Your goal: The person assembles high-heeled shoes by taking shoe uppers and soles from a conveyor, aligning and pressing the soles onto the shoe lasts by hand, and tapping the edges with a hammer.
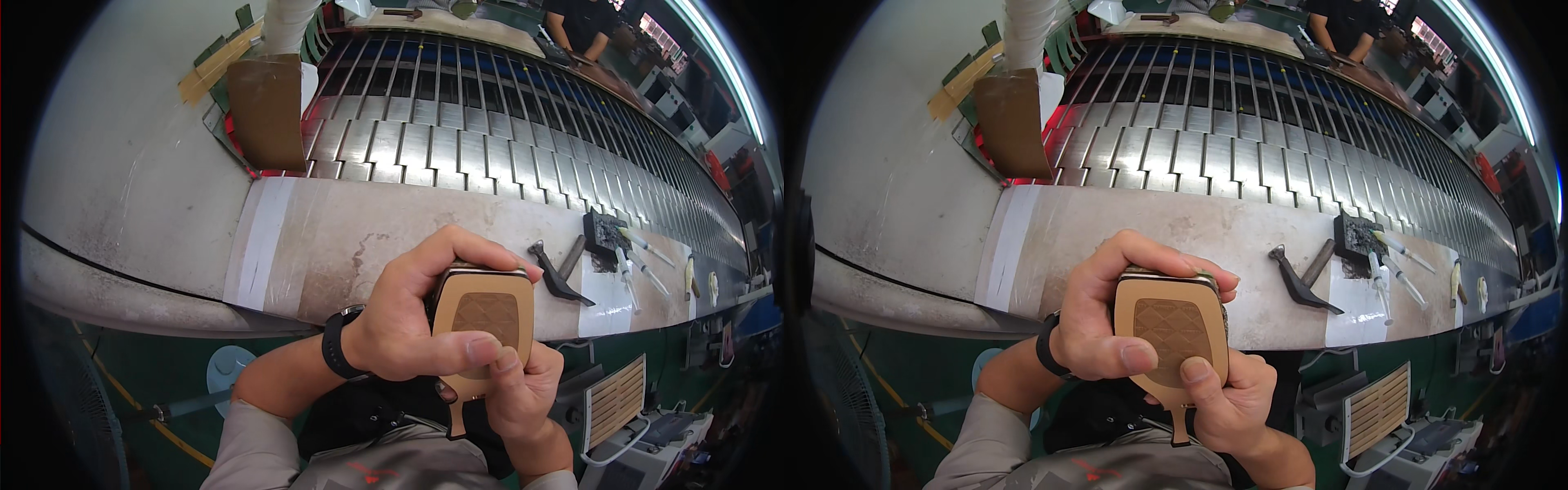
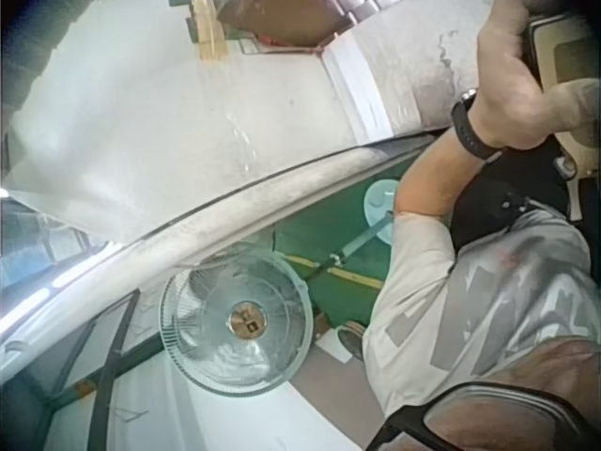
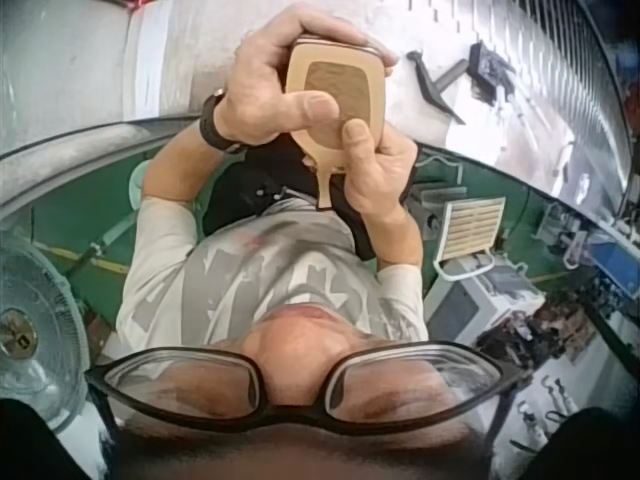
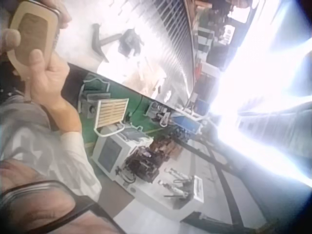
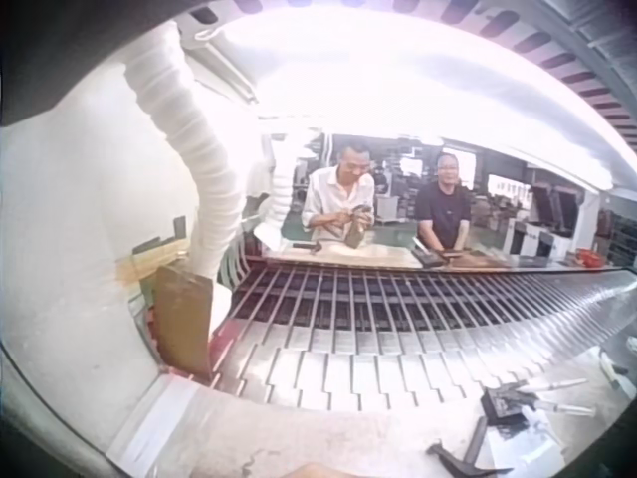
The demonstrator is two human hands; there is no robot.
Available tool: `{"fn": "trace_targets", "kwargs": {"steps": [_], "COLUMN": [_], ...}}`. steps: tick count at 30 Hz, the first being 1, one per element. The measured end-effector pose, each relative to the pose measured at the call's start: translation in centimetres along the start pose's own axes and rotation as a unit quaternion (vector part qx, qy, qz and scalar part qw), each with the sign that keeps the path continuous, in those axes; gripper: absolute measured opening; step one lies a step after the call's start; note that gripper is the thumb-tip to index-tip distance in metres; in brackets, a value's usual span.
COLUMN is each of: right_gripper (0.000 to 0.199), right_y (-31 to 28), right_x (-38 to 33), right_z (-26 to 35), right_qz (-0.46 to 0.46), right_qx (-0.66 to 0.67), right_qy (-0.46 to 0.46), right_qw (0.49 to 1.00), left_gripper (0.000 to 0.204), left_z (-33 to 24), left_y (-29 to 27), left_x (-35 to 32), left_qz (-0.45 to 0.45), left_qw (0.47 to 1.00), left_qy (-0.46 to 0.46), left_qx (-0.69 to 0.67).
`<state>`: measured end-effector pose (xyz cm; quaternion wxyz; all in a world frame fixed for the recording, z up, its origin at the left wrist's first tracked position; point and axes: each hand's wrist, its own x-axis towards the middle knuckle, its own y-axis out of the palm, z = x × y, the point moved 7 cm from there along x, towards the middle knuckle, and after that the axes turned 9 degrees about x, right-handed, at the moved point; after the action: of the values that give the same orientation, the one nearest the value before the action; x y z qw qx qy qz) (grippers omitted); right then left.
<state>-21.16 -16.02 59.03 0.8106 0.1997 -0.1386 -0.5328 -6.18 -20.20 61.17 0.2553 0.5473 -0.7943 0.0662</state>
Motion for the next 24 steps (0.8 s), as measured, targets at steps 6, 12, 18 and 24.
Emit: {"fn": "trace_targets", "kwargs": {"steps": [6,12,18,24], "right_gripper": [0.040,0.036,0.034,0.030], "right_y": [0.1,0.3,0.8,1.1], "right_x": [0.1,-0.2,-0.3,-0.6], "right_z": [0.1,0.0,-0.2,-0.4], "right_qz": [-0.004,-0.003,-0.004,0.037], "right_qx": [-0.015,-0.013,-0.051,-0.120], "right_qy": [0.000,-0.001,0.001,-0.014], "right_qw": [1.000,1.000,0.999,0.992], "left_gripper": [0.062,0.051,0.037,0.017], "left_z": [-0.2,-1.2,-2.5,-4.7], "left_y": [0.2,-0.2,-1.0,-1.0], "left_x": [-0.1,0.0,-0.2,0.3], "left_qz": [-0.008,-0.040,-0.049,-0.082], "left_qw": [1.000,0.995,0.987,0.970], "left_qy": [-0.007,-0.083,-0.152,-0.195], "left_qx": [-0.028,-0.034,0.010,0.122]}}
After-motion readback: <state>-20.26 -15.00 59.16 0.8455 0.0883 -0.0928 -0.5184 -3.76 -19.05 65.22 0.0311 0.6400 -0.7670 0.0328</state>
